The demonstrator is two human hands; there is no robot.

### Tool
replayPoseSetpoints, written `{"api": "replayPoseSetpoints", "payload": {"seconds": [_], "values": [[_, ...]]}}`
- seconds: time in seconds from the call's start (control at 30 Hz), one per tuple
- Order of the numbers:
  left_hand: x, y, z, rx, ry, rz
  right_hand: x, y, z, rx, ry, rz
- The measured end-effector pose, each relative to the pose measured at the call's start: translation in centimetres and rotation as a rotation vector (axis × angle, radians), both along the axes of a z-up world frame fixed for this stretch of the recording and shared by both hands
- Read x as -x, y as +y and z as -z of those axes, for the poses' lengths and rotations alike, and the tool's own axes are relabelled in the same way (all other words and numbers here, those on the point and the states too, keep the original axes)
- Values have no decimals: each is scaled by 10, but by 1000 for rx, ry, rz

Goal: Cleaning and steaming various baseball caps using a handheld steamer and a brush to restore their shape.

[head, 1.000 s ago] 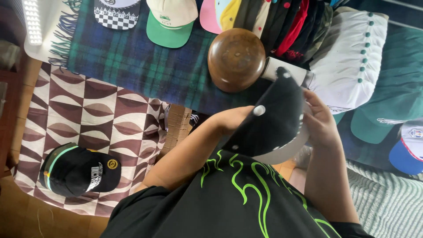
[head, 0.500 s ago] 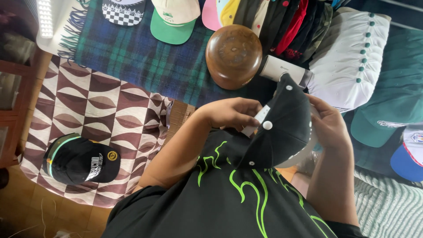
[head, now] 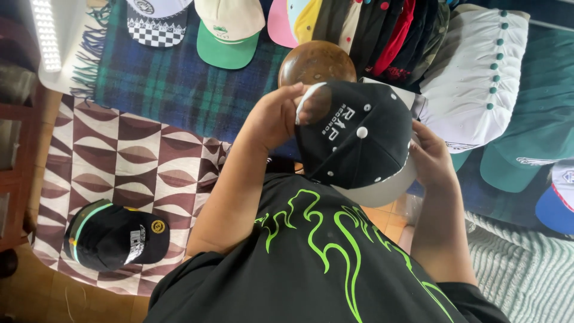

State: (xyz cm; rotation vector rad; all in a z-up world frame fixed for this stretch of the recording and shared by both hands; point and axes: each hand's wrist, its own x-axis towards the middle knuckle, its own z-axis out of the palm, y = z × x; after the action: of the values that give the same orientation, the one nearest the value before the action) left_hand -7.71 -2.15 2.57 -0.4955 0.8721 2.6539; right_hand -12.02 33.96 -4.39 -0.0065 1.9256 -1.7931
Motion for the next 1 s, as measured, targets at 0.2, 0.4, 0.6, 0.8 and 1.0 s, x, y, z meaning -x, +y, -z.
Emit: {"api": "replayPoseSetpoints", "payload": {"seconds": [0.2,0.4,0.6,0.8,1.0], "values": [[29,-44,-10,270,80,154,21,-44,26,65,-55,248],[86,-82,22,952,98,93,40,-121,-5,-247,-46,292],[127,-92,95,911,128,180,41,-152,-19,-428,-8,347],[153,-84,109,883,288,234,9,-161,22,-557,-53,490],[180,-92,122,733,233,441,-38,-183,107,-303,191,791]]}}
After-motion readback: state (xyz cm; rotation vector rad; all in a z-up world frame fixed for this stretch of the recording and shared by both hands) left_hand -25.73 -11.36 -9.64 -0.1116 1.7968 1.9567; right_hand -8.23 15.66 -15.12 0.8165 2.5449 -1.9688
